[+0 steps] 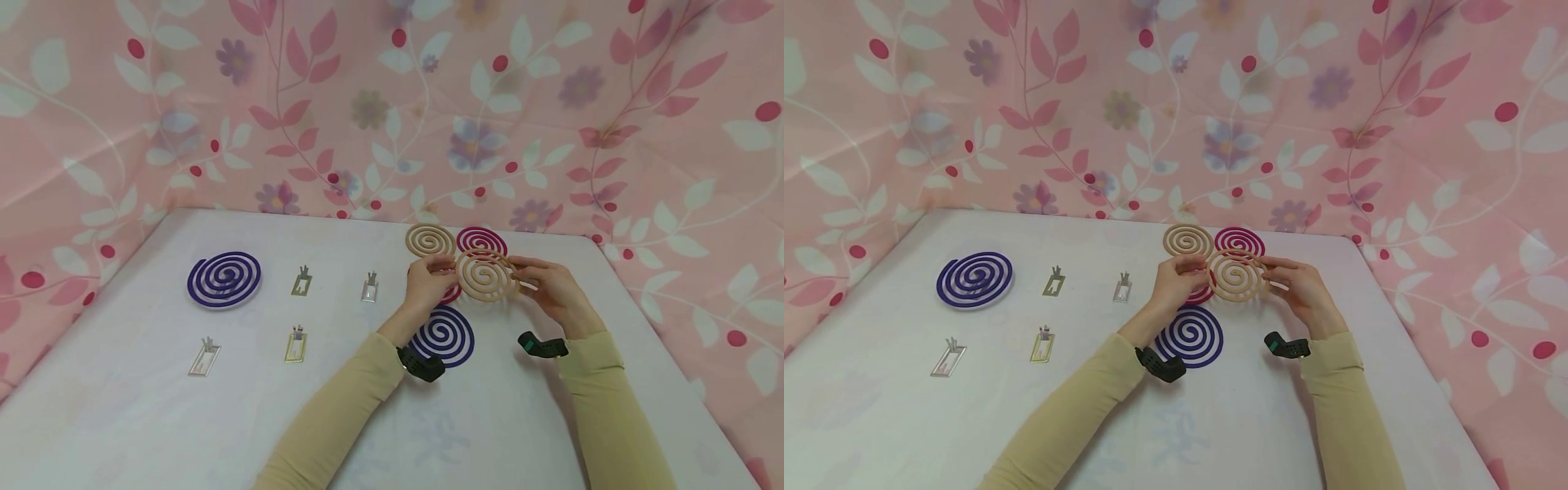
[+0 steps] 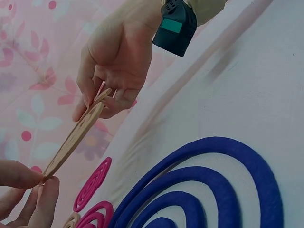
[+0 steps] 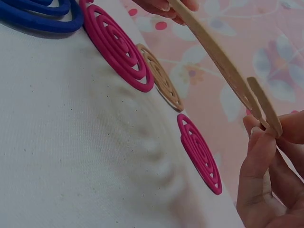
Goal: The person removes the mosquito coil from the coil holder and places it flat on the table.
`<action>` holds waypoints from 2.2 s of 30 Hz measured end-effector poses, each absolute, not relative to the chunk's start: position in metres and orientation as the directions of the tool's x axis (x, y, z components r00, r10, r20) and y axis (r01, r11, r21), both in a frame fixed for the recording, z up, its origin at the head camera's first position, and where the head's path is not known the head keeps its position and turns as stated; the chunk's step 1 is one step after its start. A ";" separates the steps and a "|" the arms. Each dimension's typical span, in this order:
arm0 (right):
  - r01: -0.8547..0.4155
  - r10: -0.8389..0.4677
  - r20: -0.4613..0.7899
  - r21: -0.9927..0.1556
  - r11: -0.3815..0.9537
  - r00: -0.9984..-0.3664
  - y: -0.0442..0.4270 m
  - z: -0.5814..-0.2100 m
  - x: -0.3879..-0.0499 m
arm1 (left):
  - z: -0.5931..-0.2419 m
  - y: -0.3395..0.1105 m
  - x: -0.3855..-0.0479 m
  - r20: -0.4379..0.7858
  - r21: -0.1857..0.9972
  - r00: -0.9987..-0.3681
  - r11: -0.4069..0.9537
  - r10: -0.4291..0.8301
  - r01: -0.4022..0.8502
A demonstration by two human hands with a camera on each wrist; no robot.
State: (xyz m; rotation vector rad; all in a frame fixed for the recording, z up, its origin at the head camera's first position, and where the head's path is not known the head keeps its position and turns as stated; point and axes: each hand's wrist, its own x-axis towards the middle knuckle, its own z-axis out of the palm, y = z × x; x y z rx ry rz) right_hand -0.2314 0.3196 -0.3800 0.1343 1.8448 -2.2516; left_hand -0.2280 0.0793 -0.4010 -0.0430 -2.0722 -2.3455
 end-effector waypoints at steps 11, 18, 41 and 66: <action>0.227 -0.085 -0.214 -0.952 -0.207 -0.973 0.325 -0.384 -0.232 | -0.403 0.083 -0.226 -0.023 0.994 -0.998 -0.103 0.052 -0.028; 0.201 -0.031 -0.199 -0.960 -0.195 -0.980 0.329 -0.391 -0.230 | -0.404 0.086 -0.222 -0.057 0.990 -0.994 -0.125 0.094 -0.069; 0.253 0.127 -0.233 -0.953 0.164 -0.964 0.333 -0.397 -0.229 | -0.411 0.093 -0.216 -0.099 0.995 -0.942 0.002 0.322 -0.104; 0.226 0.125 -0.209 -0.963 0.145 -0.970 0.327 -0.392 -0.225 | -0.406 0.093 -0.213 -0.147 0.989 -0.892 0.045 0.427 -0.141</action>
